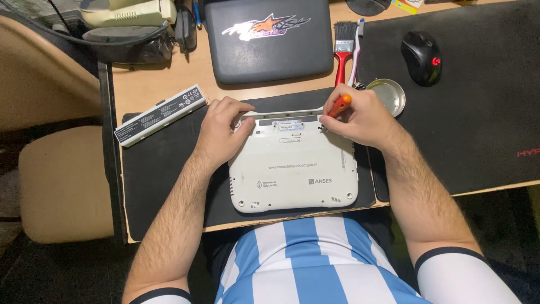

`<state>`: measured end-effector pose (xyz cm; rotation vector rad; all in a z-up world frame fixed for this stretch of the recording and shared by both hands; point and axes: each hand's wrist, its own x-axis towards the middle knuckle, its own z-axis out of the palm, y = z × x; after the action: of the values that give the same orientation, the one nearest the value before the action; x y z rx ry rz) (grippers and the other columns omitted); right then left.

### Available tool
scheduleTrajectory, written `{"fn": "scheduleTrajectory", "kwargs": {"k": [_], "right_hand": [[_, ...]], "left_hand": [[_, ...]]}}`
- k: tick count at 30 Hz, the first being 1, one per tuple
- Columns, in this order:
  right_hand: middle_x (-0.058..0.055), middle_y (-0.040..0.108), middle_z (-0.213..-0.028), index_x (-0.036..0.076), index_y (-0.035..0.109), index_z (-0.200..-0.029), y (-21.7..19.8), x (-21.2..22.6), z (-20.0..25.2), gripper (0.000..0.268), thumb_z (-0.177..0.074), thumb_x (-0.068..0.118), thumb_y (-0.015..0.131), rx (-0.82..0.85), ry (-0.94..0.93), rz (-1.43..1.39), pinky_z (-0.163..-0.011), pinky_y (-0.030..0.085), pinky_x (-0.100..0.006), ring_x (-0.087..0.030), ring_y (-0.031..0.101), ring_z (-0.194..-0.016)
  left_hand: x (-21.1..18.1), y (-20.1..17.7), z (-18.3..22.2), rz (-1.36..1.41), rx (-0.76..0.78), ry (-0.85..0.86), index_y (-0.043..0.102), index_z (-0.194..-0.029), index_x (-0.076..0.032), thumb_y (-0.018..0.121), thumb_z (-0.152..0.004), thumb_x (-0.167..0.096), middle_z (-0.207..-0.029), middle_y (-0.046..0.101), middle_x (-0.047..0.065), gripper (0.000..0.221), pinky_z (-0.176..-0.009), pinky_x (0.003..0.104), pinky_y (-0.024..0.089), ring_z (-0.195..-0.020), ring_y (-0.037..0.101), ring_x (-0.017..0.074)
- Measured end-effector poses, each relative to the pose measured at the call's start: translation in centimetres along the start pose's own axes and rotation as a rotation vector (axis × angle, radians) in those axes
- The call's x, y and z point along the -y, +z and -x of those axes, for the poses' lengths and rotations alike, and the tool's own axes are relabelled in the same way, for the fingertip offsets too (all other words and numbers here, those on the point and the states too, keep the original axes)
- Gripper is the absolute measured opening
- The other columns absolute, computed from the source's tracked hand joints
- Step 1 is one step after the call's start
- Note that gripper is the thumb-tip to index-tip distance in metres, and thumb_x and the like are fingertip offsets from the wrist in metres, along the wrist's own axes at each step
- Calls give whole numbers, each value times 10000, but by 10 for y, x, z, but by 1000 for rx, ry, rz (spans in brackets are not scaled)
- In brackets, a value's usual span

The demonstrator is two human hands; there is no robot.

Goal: Disassembling a laptop by removing the battery, unscrewing the bottom casing, and removing the keyboard to access internal components.

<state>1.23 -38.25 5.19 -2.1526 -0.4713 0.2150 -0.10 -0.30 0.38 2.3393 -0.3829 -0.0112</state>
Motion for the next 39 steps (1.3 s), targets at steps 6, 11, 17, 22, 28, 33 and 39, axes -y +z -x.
{"fn": "scheduleTrajectory", "kwargs": {"k": [6, 11, 17, 22, 28, 33, 39], "right_hand": [[-274, 908, -1115, 49, 775, -1168, -2, 8, 1, 246, -1012, -5, 957, 14, -4, 30, -917, 736, -538, -491, 875, -1015], [-303, 904, -1108, 35, 789, -1168, -3, 14, -1, 228, -1016, -5, 954, 15, -27, 27, -921, 734, -588, -532, 874, -1030], [-283, 902, -1072, 50, 823, -1149, -2, 18, 2, 211, -1001, -25, 954, 11, -54, 38, -926, 726, -604, -534, 868, -1024], [-288, 894, -1047, 40, 824, -1143, 2, 0, -1, 214, -997, -15, 970, -19, -56, 4, -915, 724, -598, -532, 864, -985], [-166, 887, -978, 38, 744, -1136, 28, 9, -10, 242, -1019, -89, 913, -91, -87, -312, -798, 719, -343, -210, 839, -800], [-200, 875, -1202, 5, 719, -1190, 65, 34, -28, 271, -1021, -51, 924, -32, -21, -532, -896, 776, -348, -222, 884, -1018], [-172, 903, -1159, 42, 802, -1178, 92, 38, -48, 233, -1018, 31, 972, 7, -171, -227, -836, 751, -378, -287, 888, -1030]], "left_hand": [[-16, 0, 2, 58, 158, -35, 813, -1551, -259, 614, -1280, -241, -1439, 752, -15, 337, -1241, 458, 393, -1429, 535, 244], [-4, 4, 0, 87, 182, -10, 795, -1556, -251, 578, -1241, -64, -1482, 768, -17, 426, -1270, 450, 368, -1473, 523, 243], [7, 6, -3, 129, 190, 44, 799, -1538, -230, 528, -1192, 45, -1471, 779, -1, 518, -1291, 464, 393, -1483, 541, 257], [14, 11, -4, 146, 179, 59, 802, -1536, -222, 524, -1189, 56, -1459, 785, 4, 525, -1304, 467, 399, -1479, 551, 254], [12, 8, -5, 211, 177, 13, 804, -1569, -219, 499, -1185, 44, -1498, 799, 21, 556, -1328, 498, 403, -1515, 566, 270], [14, 12, -5, 246, 136, 34, 808, -1577, -184, 500, -1169, 42, -1501, 821, 62, 559, -1320, 523, 449, -1514, 616, 290], [13, 10, -4, 259, 117, 64, 814, -1563, -167, 507, -1161, 47, -1491, 833, 77, 549, -1309, 517, 518, -1505, 651, 308]]}}
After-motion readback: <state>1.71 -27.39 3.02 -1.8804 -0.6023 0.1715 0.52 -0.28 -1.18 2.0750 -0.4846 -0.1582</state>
